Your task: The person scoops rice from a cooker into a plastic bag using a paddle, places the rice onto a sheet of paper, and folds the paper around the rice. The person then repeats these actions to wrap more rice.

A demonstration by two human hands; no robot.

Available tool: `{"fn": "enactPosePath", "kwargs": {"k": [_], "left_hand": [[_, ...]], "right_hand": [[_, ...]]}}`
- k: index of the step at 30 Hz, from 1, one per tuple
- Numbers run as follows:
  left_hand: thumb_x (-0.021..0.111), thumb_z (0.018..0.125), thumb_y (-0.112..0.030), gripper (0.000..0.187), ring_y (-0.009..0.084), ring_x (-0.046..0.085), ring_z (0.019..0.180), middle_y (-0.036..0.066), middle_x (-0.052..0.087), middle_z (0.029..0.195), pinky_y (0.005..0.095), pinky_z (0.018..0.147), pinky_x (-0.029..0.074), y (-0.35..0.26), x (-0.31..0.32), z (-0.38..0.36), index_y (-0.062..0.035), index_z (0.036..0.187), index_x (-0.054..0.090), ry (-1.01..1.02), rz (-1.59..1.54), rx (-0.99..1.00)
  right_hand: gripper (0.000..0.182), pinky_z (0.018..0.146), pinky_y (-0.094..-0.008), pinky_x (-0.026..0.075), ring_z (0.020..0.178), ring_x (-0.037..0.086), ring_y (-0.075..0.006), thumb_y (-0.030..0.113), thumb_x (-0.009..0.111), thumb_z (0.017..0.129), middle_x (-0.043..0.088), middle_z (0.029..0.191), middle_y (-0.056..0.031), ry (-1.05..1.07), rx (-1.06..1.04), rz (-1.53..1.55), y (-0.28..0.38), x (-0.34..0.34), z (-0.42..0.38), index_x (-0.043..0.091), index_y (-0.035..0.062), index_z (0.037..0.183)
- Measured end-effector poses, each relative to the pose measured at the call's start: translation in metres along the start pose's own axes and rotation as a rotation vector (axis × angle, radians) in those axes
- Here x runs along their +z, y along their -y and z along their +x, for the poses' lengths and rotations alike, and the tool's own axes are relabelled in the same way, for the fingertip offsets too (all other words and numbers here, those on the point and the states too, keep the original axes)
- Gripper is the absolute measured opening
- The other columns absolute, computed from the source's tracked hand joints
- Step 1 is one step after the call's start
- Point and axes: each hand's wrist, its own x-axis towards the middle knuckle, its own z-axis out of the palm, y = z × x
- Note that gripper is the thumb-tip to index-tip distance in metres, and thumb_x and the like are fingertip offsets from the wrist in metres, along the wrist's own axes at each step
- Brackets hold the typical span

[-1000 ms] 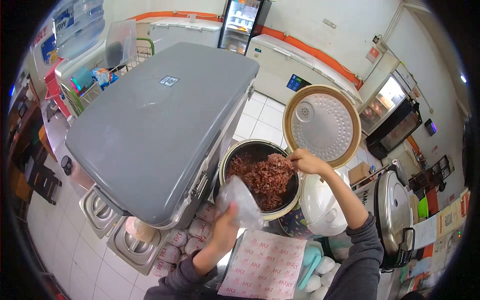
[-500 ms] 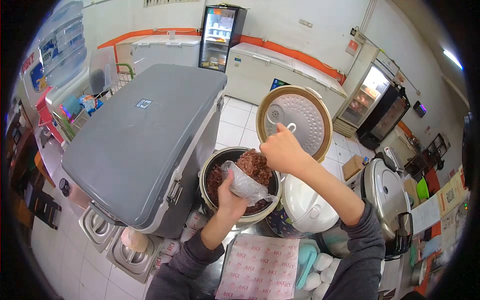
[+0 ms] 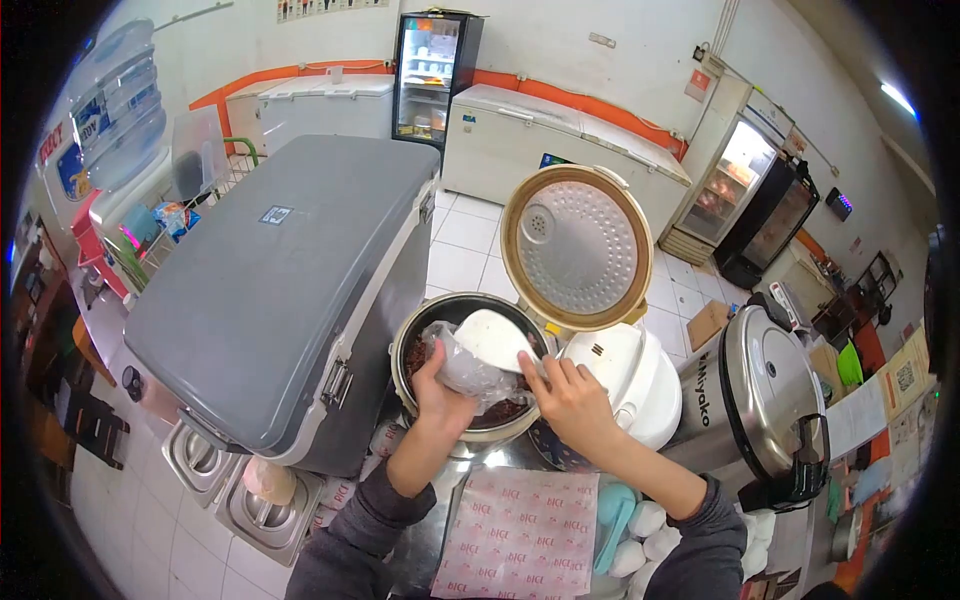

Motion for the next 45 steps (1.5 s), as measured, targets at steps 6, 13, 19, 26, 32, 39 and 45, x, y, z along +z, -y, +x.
{"fn": "enactPosePath", "kwargs": {"k": [6,13,19,26,32,39,45], "left_hand": [[0.043,0.085,-0.037,0.048,0.0313,0.041,0.115,0.012,0.046,0.124,0.0474,0.099,0.028,0.001,-0.004,-0.004,-0.0062,0.121,0.045,-0.034,-0.144,-0.032],[0.036,0.086,-0.043,0.053,0.0314,0.039,0.118,0.012,0.043,0.127,0.049,0.1,0.027,-0.004,-0.007,-0.009,-0.0068,0.124,0.042,-0.002,-0.048,0.045],[0.03,0.088,-0.042,0.053,0.031,0.037,0.12,0.013,0.04,0.13,0.0489,0.101,0.027,-0.013,-0.01,-0.01,-0.007,0.127,0.039,0.127,-0.136,0.056],[0.032,0.088,-0.039,0.052,0.0314,0.036,0.12,0.013,0.039,0.131,0.0495,0.101,0.026,-0.021,-0.011,-0.022,-0.0077,0.129,0.037,0.201,-0.066,0.066],[0.036,0.086,-0.039,0.052,0.0311,0.037,0.12,0.011,0.04,0.13,0.0501,0.1,0.026,-0.025,-0.014,-0.024,-0.0077,0.128,0.038,0.225,-0.069,0.041],[0.045,0.083,-0.041,0.054,0.0298,0.041,0.116,0.01,0.045,0.126,0.0479,0.098,0.029,-0.018,-0.021,-0.025,-0.007,0.125,0.043,0.241,0.071,0.002],[0.041,0.085,-0.039,0.051,0.0302,0.045,0.112,0.013,0.048,0.122,0.0459,0.096,0.033,-0.029,-0.019,-0.023,-0.004,0.121,0.045,0.232,0.184,-0.025]], "right_hand": [[0.058,0.057,-0.031,0.047,0.069,0.056,-0.0221,0.003,0.057,0.064,0.05,0.088,-0.0087,0.08,0.032,0.325,0.005,0.023,-0.011,0.046,0.0046,0.121],[0.059,0.056,-0.0328,0.048,0.069,0.058,-0.023,0.002,0.057,0.063,0.052,0.09,-0.0087,0.018,0.023,0.374,0.006,0.034,-0.004,0.047,0.0059,0.12],[0.058,0.055,-0.0326,0.048,0.07,0.057,-0.0236,0.003,0.058,0.062,0.051,0.085,-0.0088,-0.045,0.106,0.375,0.011,0.047,0.005,0.047,0.0048,0.118],[0.042,0.058,-0.0409,0.047,0.073,0.059,-0.0292,0.004,0.052,0.067,0.056,0.083,-0.0109,0.152,0.34,0.459,-0.011,0.057,0.015,0.053,0.0108,0.108],[0.031,0.064,-0.0427,0.043,0.07,0.058,-0.0352,0.026,0.044,0.084,0.06,0.071,-0.0184,0.159,0.755,1.122,-0.028,0.048,0.012,0.061,0.0025,0.072],[0.047,0.051,-0.0473,0.045,0.052,0.056,-0.0383,0.025,0.035,0.089,0.056,0.056,-0.0221,0.101,0.418,0.594,0.017,0.024,0.019,0.056,0.0001,0.055],[0.046,0.05,-0.0452,0.046,0.049,0.056,-0.0373,0.026,0.037,0.088,0.054,0.051,-0.0201,0.048,0.414,0.618,0.025,0.026,0.018,0.057,0.0014,0.053]]}}
